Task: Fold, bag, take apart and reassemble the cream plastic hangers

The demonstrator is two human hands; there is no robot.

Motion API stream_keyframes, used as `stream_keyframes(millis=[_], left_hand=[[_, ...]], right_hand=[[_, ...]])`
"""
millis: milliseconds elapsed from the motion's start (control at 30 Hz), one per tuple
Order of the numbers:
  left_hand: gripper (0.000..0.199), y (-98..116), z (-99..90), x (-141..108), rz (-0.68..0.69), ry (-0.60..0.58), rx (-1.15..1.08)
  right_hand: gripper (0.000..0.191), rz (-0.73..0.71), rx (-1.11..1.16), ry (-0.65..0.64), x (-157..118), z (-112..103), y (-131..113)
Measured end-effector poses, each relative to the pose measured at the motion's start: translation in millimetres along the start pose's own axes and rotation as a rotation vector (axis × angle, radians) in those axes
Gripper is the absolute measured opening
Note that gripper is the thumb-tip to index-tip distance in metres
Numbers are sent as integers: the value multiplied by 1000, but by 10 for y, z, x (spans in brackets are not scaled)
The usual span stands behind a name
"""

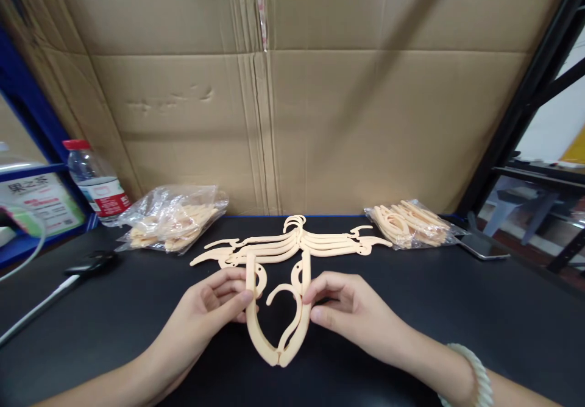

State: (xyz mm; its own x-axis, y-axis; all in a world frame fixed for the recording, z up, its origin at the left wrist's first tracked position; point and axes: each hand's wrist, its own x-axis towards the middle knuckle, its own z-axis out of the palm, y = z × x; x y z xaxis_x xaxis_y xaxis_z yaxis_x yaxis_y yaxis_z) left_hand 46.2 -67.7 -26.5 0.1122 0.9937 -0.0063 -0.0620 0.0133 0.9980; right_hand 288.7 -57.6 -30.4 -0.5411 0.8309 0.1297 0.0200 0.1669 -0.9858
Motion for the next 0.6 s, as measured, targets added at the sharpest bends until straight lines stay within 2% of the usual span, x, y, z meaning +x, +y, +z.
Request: stream_keyframes(millis=[100,167,467,600], left_hand=[[38,-7,6,-8,5,-10,-5],[37,-18,8,-12,18,-41,5],[24,-36,3,-33,175,-118,70],[25,-15,18,-74,181,-113,101]], right_hand=[[22,-13,-15,-132,-46,20,-29],[26,-12,-39,-166,-73,33,-56],[41,32,-72,-158,-125,103,-114],[44,19,-81,-141,-136,144,-105]])
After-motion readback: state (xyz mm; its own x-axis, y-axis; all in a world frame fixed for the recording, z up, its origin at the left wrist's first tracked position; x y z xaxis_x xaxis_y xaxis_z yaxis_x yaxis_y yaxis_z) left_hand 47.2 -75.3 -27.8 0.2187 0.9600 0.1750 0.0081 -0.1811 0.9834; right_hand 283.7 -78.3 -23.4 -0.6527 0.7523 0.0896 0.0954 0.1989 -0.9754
